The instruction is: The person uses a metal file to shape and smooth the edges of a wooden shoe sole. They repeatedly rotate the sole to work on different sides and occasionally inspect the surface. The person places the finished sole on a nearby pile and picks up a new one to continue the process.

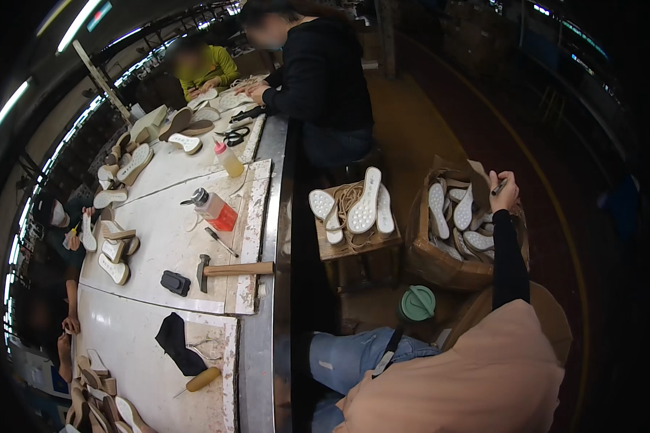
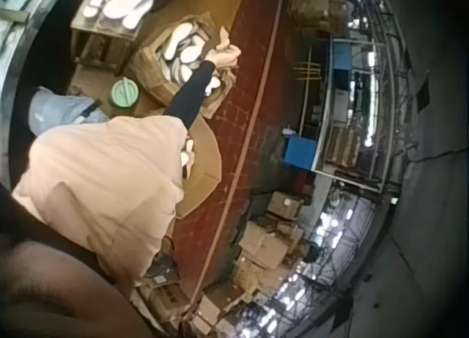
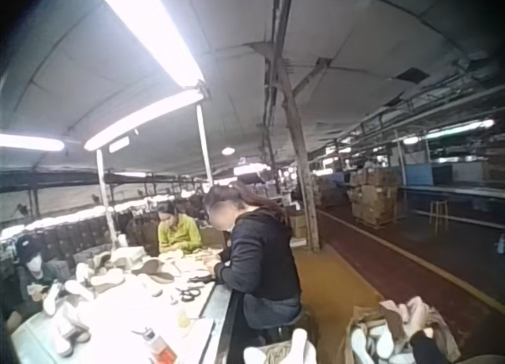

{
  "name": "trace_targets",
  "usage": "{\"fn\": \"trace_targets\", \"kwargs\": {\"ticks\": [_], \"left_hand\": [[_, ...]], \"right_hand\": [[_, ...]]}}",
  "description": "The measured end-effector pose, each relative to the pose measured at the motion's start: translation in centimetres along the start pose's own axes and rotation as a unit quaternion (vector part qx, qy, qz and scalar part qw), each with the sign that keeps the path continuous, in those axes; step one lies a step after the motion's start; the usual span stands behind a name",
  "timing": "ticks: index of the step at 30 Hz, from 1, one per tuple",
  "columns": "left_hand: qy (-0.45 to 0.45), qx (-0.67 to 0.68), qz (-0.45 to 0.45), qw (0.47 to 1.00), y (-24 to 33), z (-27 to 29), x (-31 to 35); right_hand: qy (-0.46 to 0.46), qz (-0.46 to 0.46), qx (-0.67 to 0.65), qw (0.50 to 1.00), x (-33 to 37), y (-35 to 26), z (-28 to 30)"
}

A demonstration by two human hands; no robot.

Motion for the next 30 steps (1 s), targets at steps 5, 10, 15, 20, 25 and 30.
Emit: {"fn": "trace_targets", "kwargs": {"ticks": [5, 10, 15, 20, 25, 30], "left_hand": [[-0.034, 0.028, -0.006, 0.999, -2.1, -1.3, 1.0], [-0.049, 0.121, -0.041, 0.991, -4.4, -2.3, 4.5], [0.174, 0.265, -0.179, 0.932, -4.4, 0.9, 13.5], [0.137, 0.395, -0.157, 0.895, -3.3, 3.4, 20.9], [0.081, 0.585, -0.037, 0.806, -3.2, 3.6, 27.4], [0.131, 0.524, -0.008, 0.841, -2.8, 3.4, 29.8]], "right_hand": [[-0.089, 0.045, -0.125, 0.987, 1.9, -3.6, -1.8], [-0.200, 0.047, -0.268, 0.941, 4.8, -11.0, -3.5], [-0.331, 0.057, -0.376, 0.864, 9.1, -20.7, -4.1], [-0.516, 0.072, -0.443, 0.730, 16.0, -29.2, -1.5], [-0.651, 0.086, -0.469, 0.590, 24.0, -34.0, 2.9], [-0.736, 0.113, -0.481, 0.463, 32.8, -37.5, 5.9]]}}
Point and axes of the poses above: each hand's wrist, its own x-axis away from the middle knuckle, its own z-axis out of the back of the hand, y = z × x, the point moved 5 cm from there along -x, towards the middle knuckle, and after that the axes turned 8 degrees about -z, right-handed, at the moved point
